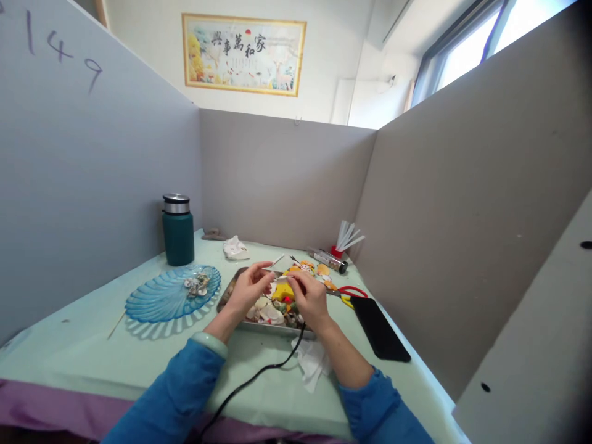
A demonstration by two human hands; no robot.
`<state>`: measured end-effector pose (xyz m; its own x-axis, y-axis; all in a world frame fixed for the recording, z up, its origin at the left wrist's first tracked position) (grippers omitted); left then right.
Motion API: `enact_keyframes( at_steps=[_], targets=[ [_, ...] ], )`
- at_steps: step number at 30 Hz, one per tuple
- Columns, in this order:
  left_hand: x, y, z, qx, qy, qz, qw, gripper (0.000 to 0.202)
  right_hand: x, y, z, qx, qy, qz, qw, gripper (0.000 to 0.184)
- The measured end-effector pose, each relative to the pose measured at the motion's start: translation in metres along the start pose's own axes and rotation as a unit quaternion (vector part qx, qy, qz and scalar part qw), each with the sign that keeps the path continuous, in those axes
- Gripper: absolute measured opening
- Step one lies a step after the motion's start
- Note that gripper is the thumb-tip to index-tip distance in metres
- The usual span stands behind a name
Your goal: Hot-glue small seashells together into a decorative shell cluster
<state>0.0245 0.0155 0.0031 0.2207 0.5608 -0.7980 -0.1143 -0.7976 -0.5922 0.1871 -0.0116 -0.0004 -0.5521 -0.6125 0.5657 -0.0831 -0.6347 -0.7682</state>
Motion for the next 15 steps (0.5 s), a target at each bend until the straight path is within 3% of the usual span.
enact_keyframes(
  at_steps=[5, 11, 15],
  targets=[
    [0.001, 0.002, -0.003, 0.034, -0.015, -0.03, 0.999, 0.05, 0.0, 0.001, -0.001, 0.009, 0.0, -0.044, 0.999, 0.022],
    [0.007, 0.001, -0.001, 0.022, 0.025, -0.043, 0.999, 0.053, 0.0, 0.003, -0.004, 0.053, 0.002, -0.038, 0.998, 0.023],
    [0.014, -0.001, 0.002, 0.002, 0.026, -0.037, 0.999, 0.055, 0.0, 0.002, -0.004, 0.028, -0.014, -0.038, 0.999, 0.017]
  ],
)
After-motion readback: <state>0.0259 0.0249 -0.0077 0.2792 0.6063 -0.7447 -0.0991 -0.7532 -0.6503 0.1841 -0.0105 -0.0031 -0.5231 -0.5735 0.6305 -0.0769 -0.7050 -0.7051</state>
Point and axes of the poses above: each hand's wrist, its own y-axis away from the middle knuckle, its own z-axis out of the back of the hand, x = y × z, the point moved 2 cm from there along -y, towards the middle knuckle, and after that the axes turned 13 degrees about -z, right-handed, at the moved point
